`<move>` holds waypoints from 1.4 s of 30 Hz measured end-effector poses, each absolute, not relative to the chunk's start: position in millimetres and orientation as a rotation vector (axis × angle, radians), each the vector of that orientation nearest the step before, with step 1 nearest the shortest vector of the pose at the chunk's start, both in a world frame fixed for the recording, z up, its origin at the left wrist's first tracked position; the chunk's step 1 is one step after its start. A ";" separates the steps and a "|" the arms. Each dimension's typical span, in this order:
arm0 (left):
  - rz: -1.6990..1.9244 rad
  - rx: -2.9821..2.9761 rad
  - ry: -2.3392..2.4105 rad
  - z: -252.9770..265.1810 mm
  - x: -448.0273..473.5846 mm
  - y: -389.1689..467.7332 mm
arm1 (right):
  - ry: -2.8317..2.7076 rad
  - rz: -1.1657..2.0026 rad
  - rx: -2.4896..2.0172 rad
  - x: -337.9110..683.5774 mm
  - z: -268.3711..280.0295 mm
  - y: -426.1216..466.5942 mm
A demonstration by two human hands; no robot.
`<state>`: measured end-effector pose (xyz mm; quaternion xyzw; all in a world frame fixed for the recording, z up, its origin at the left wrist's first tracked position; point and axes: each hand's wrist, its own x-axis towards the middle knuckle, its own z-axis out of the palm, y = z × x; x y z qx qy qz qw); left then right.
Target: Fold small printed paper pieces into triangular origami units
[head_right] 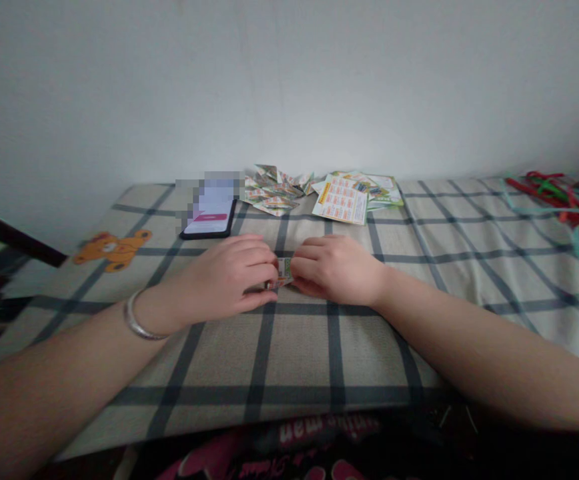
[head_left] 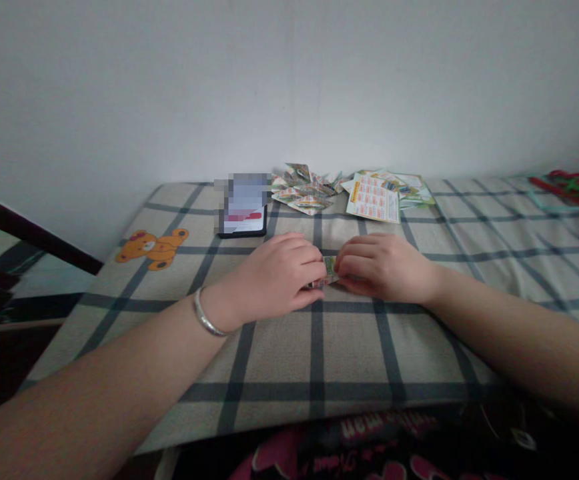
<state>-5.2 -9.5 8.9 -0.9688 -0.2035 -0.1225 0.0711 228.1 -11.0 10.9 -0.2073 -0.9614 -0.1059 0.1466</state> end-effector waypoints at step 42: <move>-0.555 -2.890 -0.984 10.9 -1.5 -13.9 | -2.702 0.040 -0.943 229.8 14.1 -11.1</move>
